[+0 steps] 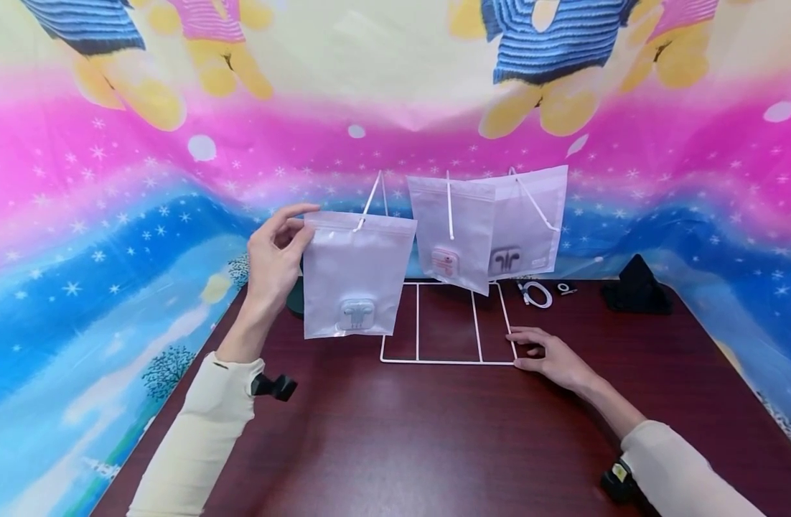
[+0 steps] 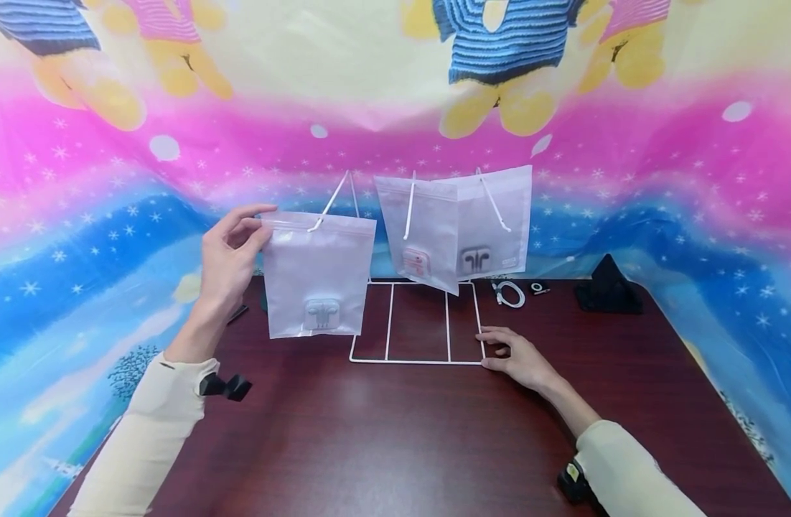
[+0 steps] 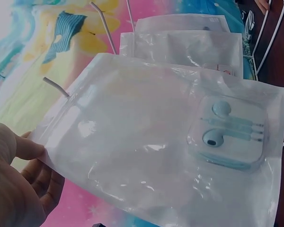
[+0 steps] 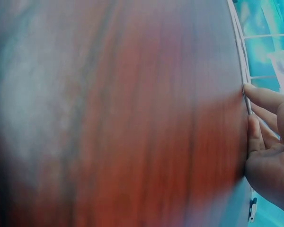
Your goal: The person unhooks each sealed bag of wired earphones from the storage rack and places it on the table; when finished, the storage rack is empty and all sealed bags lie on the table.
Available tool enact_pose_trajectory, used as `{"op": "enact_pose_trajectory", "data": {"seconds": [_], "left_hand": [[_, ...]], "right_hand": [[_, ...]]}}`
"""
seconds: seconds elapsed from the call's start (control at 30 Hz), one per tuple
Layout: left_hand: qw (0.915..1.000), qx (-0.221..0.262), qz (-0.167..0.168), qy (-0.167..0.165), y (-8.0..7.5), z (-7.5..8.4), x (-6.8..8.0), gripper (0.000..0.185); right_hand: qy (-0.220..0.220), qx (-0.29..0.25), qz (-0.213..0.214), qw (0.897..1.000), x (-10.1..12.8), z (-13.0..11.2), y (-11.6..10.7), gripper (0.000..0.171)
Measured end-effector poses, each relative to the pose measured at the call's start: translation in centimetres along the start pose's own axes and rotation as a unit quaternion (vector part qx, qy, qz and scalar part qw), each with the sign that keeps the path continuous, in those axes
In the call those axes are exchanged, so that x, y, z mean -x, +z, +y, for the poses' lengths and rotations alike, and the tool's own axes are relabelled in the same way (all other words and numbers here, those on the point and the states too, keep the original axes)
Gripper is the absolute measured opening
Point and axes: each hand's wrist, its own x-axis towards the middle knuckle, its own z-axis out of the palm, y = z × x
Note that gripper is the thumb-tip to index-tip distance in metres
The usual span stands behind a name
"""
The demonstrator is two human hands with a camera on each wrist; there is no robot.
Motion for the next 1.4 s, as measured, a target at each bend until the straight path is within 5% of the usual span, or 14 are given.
{"op": "enact_pose_trajectory", "data": {"seconds": [0.63, 0.87, 1.03, 1.4], "left_hand": [[0.9983, 0.031, -0.003, 0.05, -1.6, 2.4, 1.5, 0.027], [0.9987, 0.027, -0.004, 0.044, -2.6, 3.3, 2.4, 0.029], [0.9997, 0.012, -0.006, 0.02, -3.8, 3.1, 3.6, 0.03], [0.9953, -0.02, 0.008, -0.095, -6.7, 0.1, 5.2, 0.032]], "right_hand": [[0.002, 0.001, 0.005, 1.0, 0.0, 0.3, 0.1, 0.047], [0.004, -0.001, 0.005, 1.0, 0.2, 0.6, 0.2, 0.047], [0.005, 0.006, 0.004, 1.0, 0.2, 0.9, 0.6, 0.046], [-0.011, -0.004, 0.0, 1.0, 0.0, 0.4, 0.1, 0.047]]}}
